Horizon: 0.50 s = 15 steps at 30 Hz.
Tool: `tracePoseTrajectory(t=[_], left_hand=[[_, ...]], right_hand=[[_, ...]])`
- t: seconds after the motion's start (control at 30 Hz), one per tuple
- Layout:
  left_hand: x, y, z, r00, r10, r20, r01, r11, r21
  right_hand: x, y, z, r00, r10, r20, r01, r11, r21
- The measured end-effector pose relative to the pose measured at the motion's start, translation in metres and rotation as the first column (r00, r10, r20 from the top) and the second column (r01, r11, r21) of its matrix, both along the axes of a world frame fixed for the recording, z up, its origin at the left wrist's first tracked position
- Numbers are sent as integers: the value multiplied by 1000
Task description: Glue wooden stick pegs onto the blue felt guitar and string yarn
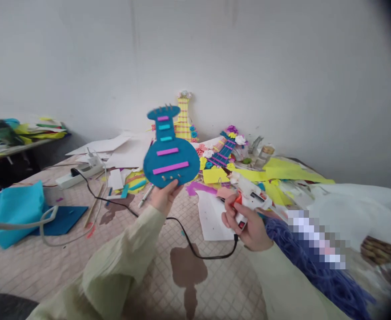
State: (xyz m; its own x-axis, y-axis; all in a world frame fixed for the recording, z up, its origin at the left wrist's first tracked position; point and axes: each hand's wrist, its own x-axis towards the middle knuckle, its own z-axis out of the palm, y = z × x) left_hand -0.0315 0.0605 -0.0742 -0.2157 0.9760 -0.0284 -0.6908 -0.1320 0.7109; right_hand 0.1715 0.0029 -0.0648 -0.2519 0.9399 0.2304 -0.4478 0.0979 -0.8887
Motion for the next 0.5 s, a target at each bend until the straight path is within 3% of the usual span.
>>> tracePoseTrajectory(t=[0.1, 0.23, 0.3, 0.37, 0.43, 0.5], left_hand=[[20, 9, -18, 998, -62, 1, 62, 996, -65], [28, 9, -37, 995, -104, -9, 102, 985, -142], [26, 6, -42, 993, -116, -21, 111, 980, -168], [24, 2, -43, 993, -117, -33, 109, 976, -187], [23, -4, -43, 992, -110, -63, 97, 979, -181], [26, -10, -43, 987, -114, -113, 96, 983, -154]], right_hand=[[5, 20, -10, 991, -113, 74, 108, 992, 72], [12, 32, -29, 953, -233, 192, 209, 968, 139], [17, 28, -37, 888, -306, 343, 239, 945, 224], [20, 22, -42, 764, -423, 487, 286, 899, 332], [20, 16, -43, 655, -529, 539, 352, 845, 402], [15, 12, -42, 626, -568, 534, 404, 822, 400]])
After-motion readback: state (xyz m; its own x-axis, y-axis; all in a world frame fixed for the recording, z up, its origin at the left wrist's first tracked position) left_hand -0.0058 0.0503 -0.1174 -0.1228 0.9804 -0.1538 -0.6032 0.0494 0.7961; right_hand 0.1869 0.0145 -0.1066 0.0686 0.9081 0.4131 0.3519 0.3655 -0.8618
